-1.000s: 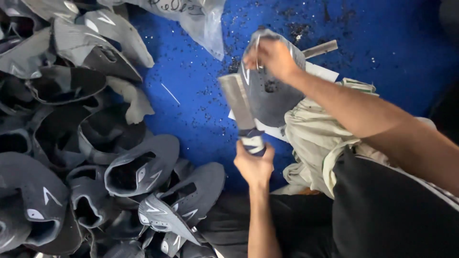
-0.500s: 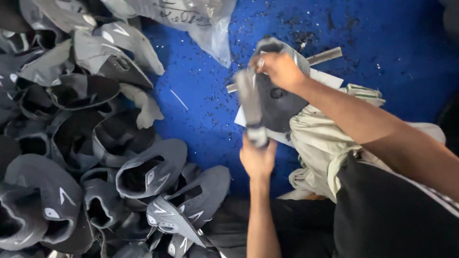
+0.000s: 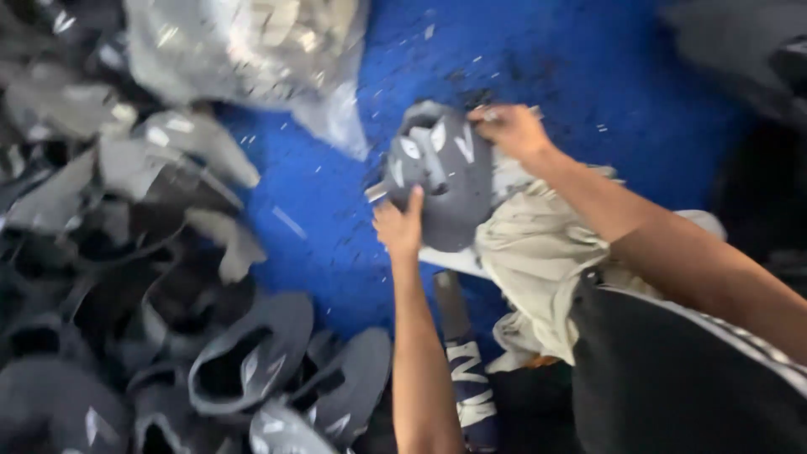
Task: Punching holes in shoe upper components using a mallet and a punch tool.
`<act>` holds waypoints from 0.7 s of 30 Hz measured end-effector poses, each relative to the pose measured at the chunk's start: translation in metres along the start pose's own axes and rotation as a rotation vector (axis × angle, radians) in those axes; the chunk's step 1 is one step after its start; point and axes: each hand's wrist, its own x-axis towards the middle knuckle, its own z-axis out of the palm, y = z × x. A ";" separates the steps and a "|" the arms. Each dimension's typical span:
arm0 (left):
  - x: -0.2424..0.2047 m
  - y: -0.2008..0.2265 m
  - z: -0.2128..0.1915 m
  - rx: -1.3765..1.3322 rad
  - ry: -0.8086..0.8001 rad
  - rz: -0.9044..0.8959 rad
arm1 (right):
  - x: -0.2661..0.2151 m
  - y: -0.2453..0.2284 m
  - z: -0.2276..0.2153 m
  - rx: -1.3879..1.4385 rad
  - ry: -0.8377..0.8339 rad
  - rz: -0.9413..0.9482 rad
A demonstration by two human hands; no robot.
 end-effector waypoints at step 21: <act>-0.141 0.046 -0.117 -1.343 0.161 -0.463 | -0.090 -0.133 -0.171 -1.028 0.248 0.140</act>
